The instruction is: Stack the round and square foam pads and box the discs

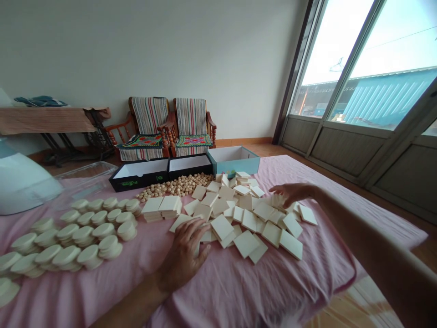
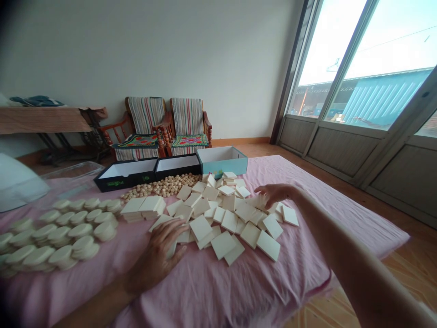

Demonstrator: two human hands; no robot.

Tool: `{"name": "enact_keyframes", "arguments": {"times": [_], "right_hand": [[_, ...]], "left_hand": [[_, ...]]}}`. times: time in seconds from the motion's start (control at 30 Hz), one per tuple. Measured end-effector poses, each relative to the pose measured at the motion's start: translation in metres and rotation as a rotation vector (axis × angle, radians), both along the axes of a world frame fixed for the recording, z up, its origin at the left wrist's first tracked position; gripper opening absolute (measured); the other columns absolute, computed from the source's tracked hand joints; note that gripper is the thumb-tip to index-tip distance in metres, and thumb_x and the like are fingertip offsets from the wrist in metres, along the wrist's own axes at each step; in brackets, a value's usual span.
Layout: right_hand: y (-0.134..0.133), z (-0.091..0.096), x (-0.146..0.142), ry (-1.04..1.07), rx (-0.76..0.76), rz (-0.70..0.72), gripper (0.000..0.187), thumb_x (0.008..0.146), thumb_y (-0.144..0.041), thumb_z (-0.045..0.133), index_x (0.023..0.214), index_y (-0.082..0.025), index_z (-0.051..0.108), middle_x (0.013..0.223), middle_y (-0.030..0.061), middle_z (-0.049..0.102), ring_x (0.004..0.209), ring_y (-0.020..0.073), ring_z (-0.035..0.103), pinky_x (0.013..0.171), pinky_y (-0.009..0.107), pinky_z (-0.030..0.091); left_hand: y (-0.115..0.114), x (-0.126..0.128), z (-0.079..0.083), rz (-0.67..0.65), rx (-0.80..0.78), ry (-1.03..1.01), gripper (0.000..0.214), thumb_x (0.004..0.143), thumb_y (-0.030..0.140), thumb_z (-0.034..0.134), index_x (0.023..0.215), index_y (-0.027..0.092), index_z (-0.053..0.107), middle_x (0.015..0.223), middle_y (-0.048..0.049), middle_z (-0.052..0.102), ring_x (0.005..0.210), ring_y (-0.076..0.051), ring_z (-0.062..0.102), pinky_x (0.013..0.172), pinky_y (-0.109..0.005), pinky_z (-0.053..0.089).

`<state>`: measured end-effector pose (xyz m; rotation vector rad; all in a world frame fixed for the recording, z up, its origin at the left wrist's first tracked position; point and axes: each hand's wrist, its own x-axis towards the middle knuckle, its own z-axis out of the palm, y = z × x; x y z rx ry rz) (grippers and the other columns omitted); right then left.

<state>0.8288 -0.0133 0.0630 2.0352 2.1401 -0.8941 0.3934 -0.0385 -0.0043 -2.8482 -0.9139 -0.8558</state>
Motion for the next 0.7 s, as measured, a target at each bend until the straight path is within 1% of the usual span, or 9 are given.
{"name": "enact_keyframes", "arguments": {"times": [0.03,0.1,0.2,0.27,0.37,0.47,0.53,0.6,0.7], "right_hand": [[0.0,-0.003,0.001,0.017,-0.008,0.004,0.084,0.052,-0.026,0.072,0.133,-0.018,0.051,0.128,0.0111,0.059,0.115,0.0269,0.057,0.094,0.031,0.045],[0.003,-0.005,0.0,0.046,-0.008,-0.012,0.08,0.051,-0.027,0.074,0.129,-0.019,0.056,0.124,0.0087,0.062,0.11,0.026,0.059,0.09,0.029,0.046],[0.008,-0.004,-0.005,0.07,-0.004,-0.054,0.069,0.046,-0.026,0.078,0.114,-0.022,0.066,0.111,0.0056,0.068,0.099,0.0248,0.063,0.081,0.026,0.049],[0.011,-0.004,-0.008,0.097,-0.019,-0.088,0.061,0.044,-0.025,0.079,0.104,-0.021,0.07,0.101,0.0048,0.07,0.093,0.0241,0.065,0.075,0.025,0.049],[0.013,-0.005,-0.012,0.133,-0.026,-0.148,0.052,0.041,-0.023,0.08,0.093,-0.019,0.071,0.088,0.0039,0.071,0.084,0.0243,0.066,0.065,0.025,0.049],[0.011,-0.006,-0.015,0.127,-0.004,-0.171,0.051,0.04,-0.022,0.079,0.09,-0.018,0.069,0.081,0.0029,0.07,0.074,0.0224,0.065,0.057,0.025,0.046],[0.009,-0.002,-0.017,0.113,0.014,-0.188,0.049,0.041,-0.021,0.079,0.088,-0.018,0.067,0.078,0.0028,0.069,0.069,0.021,0.064,0.054,0.024,0.045],[0.009,0.006,-0.018,0.094,0.047,-0.221,0.047,0.042,-0.019,0.078,0.087,-0.017,0.066,0.076,0.0033,0.068,0.065,0.0201,0.063,0.051,0.024,0.044],[0.017,0.024,-0.029,0.09,0.153,-0.27,0.049,0.048,-0.021,0.076,0.095,-0.016,0.065,0.079,0.0051,0.068,0.064,0.0194,0.062,0.05,0.024,0.043]], "left_hand": [[0.0,0.0,0.0,0.0,0.001,0.0,0.038,0.085,0.022,0.053,0.123,0.019,0.053,0.127,-0.0105,0.057,0.122,-0.027,0.048,0.102,-0.045,0.04],[0.0,0.0,-0.001,-0.002,0.002,0.003,0.038,0.085,0.022,0.053,0.123,0.019,0.053,0.127,-0.0105,0.057,0.122,-0.027,0.048,0.103,-0.045,0.04],[0.001,0.0,-0.003,0.001,-0.001,0.006,0.037,0.085,0.022,0.053,0.123,0.02,0.053,0.128,-0.0103,0.056,0.122,-0.027,0.049,0.103,-0.046,0.04],[0.0,-0.001,-0.004,0.003,0.001,0.0,0.037,0.085,0.022,0.053,0.122,0.02,0.053,0.127,-0.0103,0.056,0.121,-0.027,0.049,0.102,-0.046,0.041],[0.0,-0.002,-0.003,0.0,0.003,-0.01,0.036,0.084,0.021,0.054,0.12,0.02,0.054,0.126,-0.0105,0.057,0.121,-0.027,0.05,0.101,-0.046,0.041],[-0.001,-0.001,-0.001,0.002,-0.005,-0.009,0.037,0.083,0.021,0.055,0.12,0.02,0.055,0.127,-0.0103,0.057,0.122,-0.027,0.049,0.102,-0.046,0.041],[-0.002,-0.001,0.0,0.007,-0.016,-0.006,0.037,0.083,0.021,0.055,0.121,0.021,0.055,0.127,-0.0102,0.057,0.123,-0.027,0.048,0.102,-0.046,0.041],[-0.002,-0.001,0.0,0.009,-0.027,-0.002,0.038,0.083,0.021,0.056,0.121,0.02,0.055,0.127,-0.0103,0.057,0.123,-0.027,0.048,0.102,-0.046,0.041],[-0.002,-0.001,-0.001,0.009,-0.04,-0.001,0.039,0.083,0.022,0.056,0.122,0.02,0.055,0.128,-0.0102,0.056,0.123,-0.027,0.048,0.104,-0.046,0.04]]}}
